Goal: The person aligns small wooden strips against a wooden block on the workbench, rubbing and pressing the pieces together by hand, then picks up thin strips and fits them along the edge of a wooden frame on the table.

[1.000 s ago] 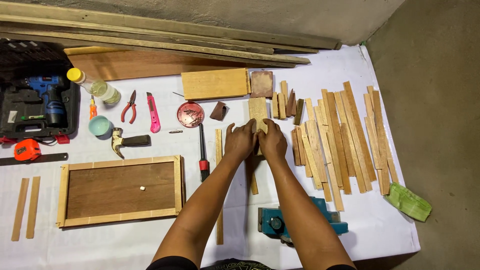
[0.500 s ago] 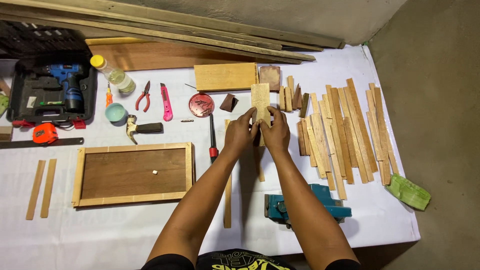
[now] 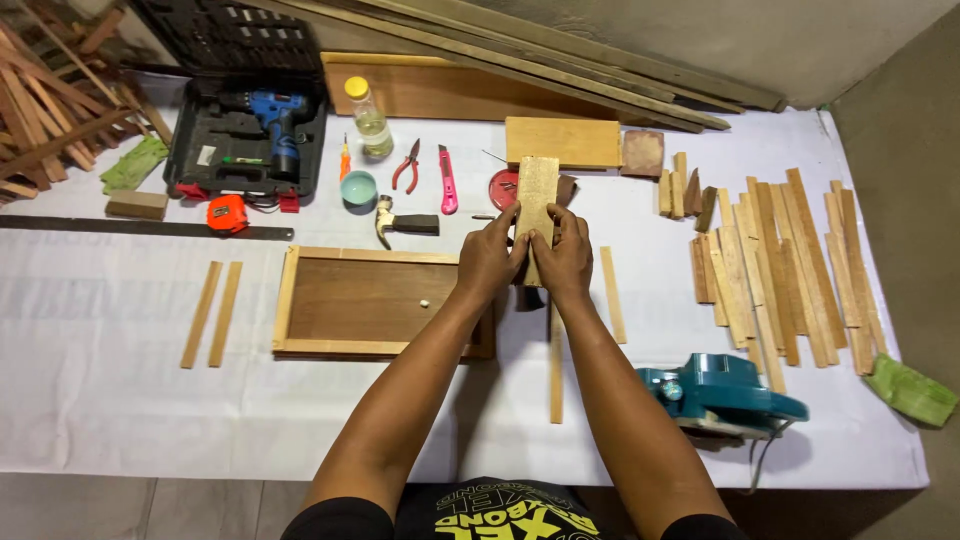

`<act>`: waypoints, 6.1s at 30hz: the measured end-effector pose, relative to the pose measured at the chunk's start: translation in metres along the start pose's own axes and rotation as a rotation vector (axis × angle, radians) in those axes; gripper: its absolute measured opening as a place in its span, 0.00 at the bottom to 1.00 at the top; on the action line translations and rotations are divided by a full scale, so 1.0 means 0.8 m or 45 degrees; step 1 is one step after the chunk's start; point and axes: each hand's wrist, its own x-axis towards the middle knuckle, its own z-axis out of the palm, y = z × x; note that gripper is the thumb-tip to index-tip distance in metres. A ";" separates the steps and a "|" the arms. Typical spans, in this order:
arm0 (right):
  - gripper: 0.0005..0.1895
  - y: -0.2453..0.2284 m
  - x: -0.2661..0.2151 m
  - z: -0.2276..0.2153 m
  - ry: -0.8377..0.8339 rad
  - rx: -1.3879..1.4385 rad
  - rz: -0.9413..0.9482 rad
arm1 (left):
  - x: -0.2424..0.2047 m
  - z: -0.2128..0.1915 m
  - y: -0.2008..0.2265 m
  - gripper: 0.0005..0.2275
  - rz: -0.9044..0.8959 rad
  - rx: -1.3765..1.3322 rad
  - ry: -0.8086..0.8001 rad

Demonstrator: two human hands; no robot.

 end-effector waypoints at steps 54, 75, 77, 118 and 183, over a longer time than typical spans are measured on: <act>0.23 -0.492 -0.347 0.671 -0.461 -0.227 0.124 | -0.278 -0.657 -0.581 0.28 -0.663 -0.097 -0.271; 0.21 -0.511 -0.304 0.646 -0.491 -0.243 0.149 | -0.227 -0.672 -0.571 0.24 -0.320 0.250 -0.153; 0.21 -0.507 -0.285 0.646 -0.484 -0.251 0.093 | -0.206 -0.666 -0.561 0.23 -0.208 0.289 -0.113; 0.16 -0.397 -0.268 0.610 -0.314 0.487 0.295 | -0.175 -0.558 -0.476 0.12 -0.646 -0.221 -0.094; 0.19 -0.468 -0.108 0.800 -0.567 -0.525 -0.328 | -0.010 -0.670 -0.701 0.22 0.009 0.471 -0.422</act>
